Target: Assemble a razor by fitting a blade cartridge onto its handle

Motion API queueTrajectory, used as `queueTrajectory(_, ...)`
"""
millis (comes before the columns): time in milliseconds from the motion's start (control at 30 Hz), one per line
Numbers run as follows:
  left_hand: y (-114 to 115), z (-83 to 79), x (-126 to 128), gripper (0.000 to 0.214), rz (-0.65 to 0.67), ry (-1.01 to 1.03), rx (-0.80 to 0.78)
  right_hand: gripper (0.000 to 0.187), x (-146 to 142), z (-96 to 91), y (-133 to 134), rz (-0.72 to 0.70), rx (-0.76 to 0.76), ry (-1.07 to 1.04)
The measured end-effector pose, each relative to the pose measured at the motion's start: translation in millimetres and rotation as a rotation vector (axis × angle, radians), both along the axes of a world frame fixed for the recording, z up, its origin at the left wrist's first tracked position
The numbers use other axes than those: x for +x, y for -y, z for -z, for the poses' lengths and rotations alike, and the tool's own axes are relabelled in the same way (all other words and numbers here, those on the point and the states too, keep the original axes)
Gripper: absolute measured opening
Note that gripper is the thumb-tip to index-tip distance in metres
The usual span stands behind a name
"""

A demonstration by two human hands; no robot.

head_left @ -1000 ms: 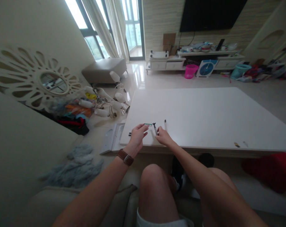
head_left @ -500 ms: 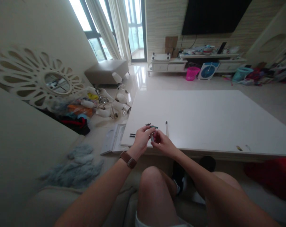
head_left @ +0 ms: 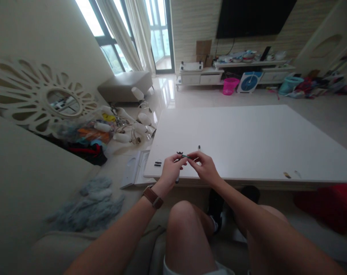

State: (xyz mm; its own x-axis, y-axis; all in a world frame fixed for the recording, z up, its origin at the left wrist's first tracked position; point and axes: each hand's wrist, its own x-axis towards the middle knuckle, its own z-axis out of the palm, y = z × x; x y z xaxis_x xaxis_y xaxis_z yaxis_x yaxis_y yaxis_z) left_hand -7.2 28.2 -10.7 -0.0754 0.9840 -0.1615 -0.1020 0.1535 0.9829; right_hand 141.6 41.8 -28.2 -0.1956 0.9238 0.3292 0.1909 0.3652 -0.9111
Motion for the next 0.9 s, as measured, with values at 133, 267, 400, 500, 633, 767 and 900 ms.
queueTrajectory(133,-0.7,2.5,0.2,0.018,0.006,-0.006,0.005,0.014,0.7,4.9,-2.0,0.012,-0.091,-0.062)
queueTrajectory(267,-1.1,3.6,0.6,0.013,0.014,0.019,-0.029,0.026,4.5,8.1,-6.4,0.032,-0.171,-0.150)
queueTrajectory(400,-1.3,4.7,1.7,0.014,-0.002,0.028,-0.076,0.025,6.8,8.9,-11.4,0.056,-0.228,-0.253)
queueTrajectory(500,-0.8,4.9,2.8,0.012,-0.006,0.023,-0.079,0.025,5.0,10.9,-14.3,0.078,-0.297,-0.348)
queueTrajectory(633,0.7,4.2,3.6,0.004,-0.017,0.009,-0.074,0.029,2.4,16.0,-15.7,0.121,-0.423,-0.459)
queueTrajectory(767,1.6,3.9,3.6,0.014,-0.065,0.081,-0.082,0.030,2.2,19.2,-15.4,0.129,-0.494,-0.514)
queueTrajectory(900,1.8,2.9,3.9,0.025,-0.080,0.078,-0.071,0.040,0.4,18.4,-15.1,0.094,-0.452,-0.583)
